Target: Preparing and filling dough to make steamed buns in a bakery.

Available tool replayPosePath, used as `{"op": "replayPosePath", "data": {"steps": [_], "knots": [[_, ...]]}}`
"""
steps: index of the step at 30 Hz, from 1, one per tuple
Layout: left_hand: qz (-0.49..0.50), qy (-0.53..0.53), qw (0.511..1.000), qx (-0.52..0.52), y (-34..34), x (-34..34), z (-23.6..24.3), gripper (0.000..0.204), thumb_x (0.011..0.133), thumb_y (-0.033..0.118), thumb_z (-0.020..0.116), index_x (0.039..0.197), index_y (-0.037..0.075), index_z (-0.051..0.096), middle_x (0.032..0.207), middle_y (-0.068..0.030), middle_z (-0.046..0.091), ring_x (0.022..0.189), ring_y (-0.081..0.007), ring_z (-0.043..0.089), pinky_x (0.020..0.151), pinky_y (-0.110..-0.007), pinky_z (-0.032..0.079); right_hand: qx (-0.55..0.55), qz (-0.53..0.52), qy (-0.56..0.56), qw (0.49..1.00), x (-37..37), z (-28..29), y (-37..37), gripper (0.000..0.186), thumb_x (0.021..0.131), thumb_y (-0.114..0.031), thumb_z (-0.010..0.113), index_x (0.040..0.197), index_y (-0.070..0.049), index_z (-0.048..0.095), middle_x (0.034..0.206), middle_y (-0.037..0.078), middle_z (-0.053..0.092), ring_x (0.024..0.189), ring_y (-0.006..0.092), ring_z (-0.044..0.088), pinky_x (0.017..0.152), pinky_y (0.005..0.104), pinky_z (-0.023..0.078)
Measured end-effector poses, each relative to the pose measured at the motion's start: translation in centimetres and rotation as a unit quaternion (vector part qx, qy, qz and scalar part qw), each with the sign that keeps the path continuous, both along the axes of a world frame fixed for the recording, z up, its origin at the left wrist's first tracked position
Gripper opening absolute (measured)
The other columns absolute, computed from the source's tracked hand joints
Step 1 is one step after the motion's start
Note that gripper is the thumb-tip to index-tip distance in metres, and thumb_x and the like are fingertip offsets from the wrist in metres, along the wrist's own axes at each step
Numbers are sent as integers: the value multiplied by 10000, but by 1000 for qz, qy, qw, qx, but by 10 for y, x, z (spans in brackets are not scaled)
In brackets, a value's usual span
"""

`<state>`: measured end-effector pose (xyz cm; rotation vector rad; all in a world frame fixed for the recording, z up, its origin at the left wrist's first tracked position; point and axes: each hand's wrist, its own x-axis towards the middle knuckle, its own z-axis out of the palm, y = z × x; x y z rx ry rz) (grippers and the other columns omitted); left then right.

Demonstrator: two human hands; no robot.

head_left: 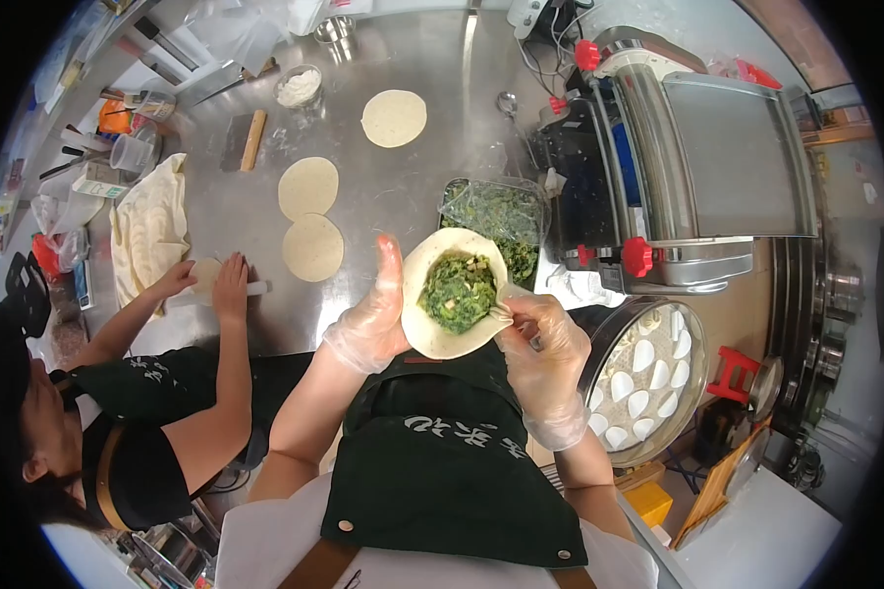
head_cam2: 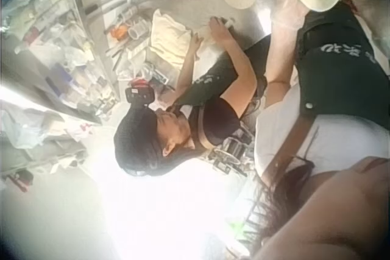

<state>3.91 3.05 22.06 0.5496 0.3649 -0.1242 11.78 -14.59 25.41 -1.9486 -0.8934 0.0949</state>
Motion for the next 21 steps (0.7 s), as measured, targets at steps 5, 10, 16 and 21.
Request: {"op": "replayPosePath", "data": {"steps": [5,10,16,21], "knots": [[24,21,999,-22,-6,-1,15,659,762,136,805,1329,36,485,1261,-173,606,1112,-250,632,977,-393,526,23,49,-4,999,-1,0,0,400,687,84,748,1038,-59,623,896,94,696,714,237,680,599,320,531],[26,48,998,36,-8,-1,19,579,782,64,779,1297,30,517,1214,-138,637,1085,-214,639,942,-359,530,-4,71,-46,996,8,7,2,424,682,81,734,1068,-65,637,918,90,680,708,253,668,604,337,529],[-4,44,995,93,-4,0,20,570,789,16,760,1306,21,522,1197,-99,643,1085,-183,632,961,-337,505,-46,79,-126,988,13,16,3,459,669,68,741,1098,-59,637,953,92,668,700,245,666,575,331,522],[-23,23,995,91,-1,3,24,581,796,9,751,1326,17,513,1180,-84,651,1092,-169,625,979,-331,491,38,86,-51,994,8,2,-3,434,676,78,759,1068,-51,624,970,105,664,662,220,656,544,313,507]]}}
